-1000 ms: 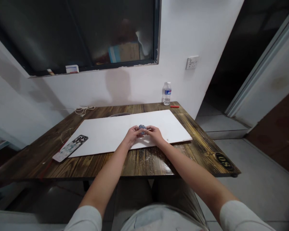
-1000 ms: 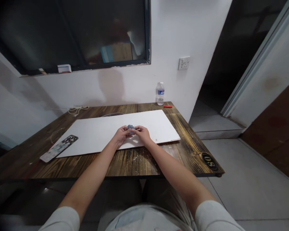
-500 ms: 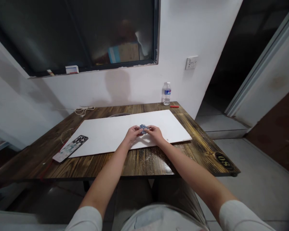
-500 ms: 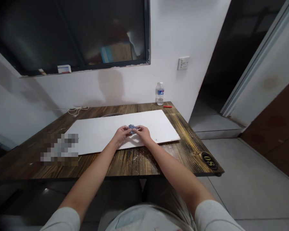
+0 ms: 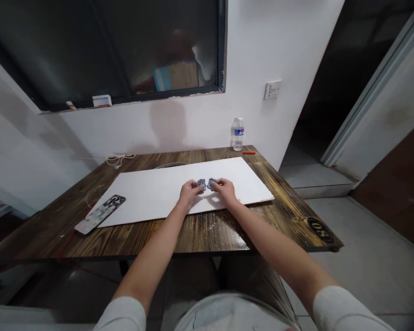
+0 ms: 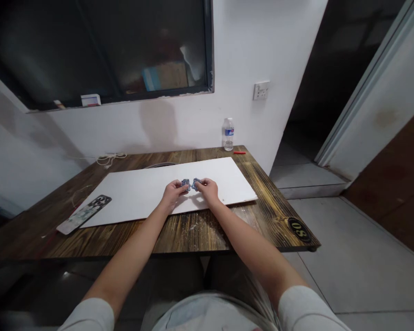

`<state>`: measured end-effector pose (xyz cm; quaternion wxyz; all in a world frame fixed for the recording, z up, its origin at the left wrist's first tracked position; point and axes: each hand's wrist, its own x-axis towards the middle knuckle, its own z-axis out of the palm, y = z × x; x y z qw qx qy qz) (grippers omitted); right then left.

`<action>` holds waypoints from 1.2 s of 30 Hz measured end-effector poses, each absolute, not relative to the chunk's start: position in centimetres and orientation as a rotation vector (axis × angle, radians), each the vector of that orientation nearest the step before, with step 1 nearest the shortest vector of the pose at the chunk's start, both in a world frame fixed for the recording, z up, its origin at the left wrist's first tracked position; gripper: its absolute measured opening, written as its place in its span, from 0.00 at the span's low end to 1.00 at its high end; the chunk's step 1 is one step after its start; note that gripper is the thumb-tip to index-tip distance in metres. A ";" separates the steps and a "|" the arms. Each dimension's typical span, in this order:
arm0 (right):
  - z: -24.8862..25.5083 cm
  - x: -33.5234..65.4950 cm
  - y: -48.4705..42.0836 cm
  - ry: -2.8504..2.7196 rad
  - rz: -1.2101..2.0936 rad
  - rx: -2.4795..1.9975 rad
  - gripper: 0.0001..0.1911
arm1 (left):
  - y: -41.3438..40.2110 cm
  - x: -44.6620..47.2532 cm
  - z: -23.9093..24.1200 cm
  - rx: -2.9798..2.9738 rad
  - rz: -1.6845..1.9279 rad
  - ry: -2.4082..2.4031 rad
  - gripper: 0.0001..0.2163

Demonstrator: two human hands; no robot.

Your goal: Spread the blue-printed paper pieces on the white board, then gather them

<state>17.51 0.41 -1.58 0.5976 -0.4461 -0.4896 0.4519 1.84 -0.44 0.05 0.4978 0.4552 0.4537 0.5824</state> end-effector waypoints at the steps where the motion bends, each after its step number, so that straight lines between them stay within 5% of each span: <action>1: -1.5 17.6 0.4 -1.136 1.014 -1.057 0.16 | -0.4 1.9 0.0 1.107 1.426 1.127 0.22; 7: -1.5 17.4 -0.1 -1.325 0.874 -1.099 0.12 | -0.5 2.0 -0.2 1.252 1.458 1.255 0.19; 18: -1.9 17.2 0.3 -1.329 1.095 -1.001 0.19 | -0.8 2.1 -0.2 1.411 1.313 1.250 0.19; 27: -1.8 17.1 0.0 -1.375 1.044 -1.007 0.18 | -0.7 1.8 -0.3 1.685 1.300 1.384 0.09; 36: -2.2 17.7 1.0 -1.308 1.030 -0.992 0.20 | -0.7 1.8 0.0 1.745 1.162 1.217 0.14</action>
